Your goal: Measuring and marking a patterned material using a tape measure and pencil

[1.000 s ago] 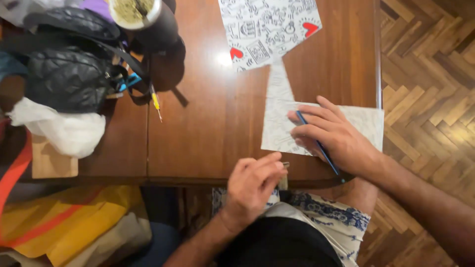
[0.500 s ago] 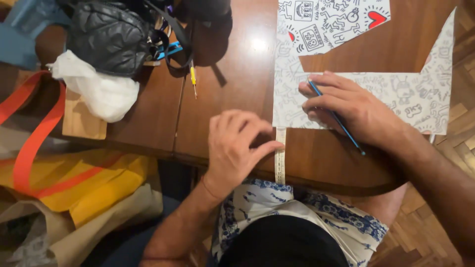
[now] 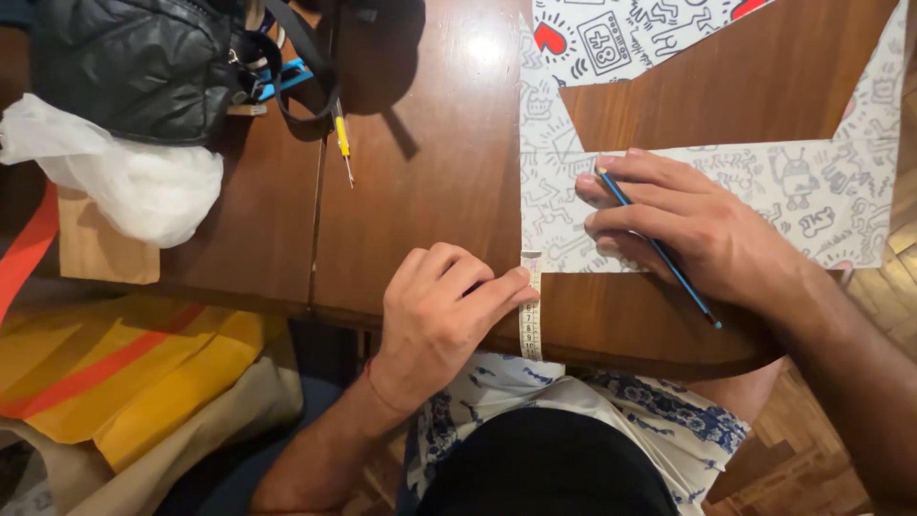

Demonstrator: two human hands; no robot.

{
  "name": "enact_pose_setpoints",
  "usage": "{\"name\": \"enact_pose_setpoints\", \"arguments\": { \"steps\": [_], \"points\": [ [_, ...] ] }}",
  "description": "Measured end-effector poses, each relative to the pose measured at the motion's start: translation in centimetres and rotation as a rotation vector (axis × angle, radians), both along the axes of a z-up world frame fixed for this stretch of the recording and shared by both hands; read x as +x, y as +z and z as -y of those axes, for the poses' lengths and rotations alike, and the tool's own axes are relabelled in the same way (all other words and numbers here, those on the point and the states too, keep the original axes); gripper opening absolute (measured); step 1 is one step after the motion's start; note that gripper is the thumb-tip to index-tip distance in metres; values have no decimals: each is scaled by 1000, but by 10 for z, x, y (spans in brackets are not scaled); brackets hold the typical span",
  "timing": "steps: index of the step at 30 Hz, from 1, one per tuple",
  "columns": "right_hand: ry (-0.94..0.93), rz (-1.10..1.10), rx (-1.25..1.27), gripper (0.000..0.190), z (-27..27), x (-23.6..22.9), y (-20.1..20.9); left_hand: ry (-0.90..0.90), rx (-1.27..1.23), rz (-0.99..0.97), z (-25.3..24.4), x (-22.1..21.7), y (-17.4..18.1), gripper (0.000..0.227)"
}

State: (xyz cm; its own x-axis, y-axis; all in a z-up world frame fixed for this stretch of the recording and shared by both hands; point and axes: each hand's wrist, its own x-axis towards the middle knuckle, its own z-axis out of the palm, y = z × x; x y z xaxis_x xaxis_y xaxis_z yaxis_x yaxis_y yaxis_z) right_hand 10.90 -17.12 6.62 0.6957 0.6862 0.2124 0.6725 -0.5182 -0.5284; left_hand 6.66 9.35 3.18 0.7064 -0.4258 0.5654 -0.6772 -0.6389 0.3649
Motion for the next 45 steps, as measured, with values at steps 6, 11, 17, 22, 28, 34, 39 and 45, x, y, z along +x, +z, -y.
{"name": "enact_pose_setpoints", "arguments": {
  "steps": [6, 11, 17, 22, 28, 34, 39, 45],
  "points": [
    [-5, 12, -14, 17, 3, 2, -8, -37, -65, -37, -3, 2, -6, 20],
    [-9, 5, -19, 17, 3, 1, -6, -56, -99, -116, -4, 4, -6, 19],
    [-12, 13, -16, 15, 0, 2, -4, -52, -85, -135, -4, 4, -8, 20],
    [-7, 3, -21, 17, 2, 3, -6, -57, -77, -145, -5, 3, -10, 17],
    [-10, 6, -20, 17, 1, 3, -6, -49, -68, -122, -3, 1, -9, 16],
    [-14, 4, -35, 17, 0, 2, -3, -53, -49, -120, -4, 1, -7, 18],
    [-7, 16, -25, 17, 0, 2, -4, -69, -39, -117, -4, 2, -6, 17],
    [-8, 9, -29, 15, 0, 2, -3, -82, 9, -82, -5, 3, -6, 17]
  ]
}}
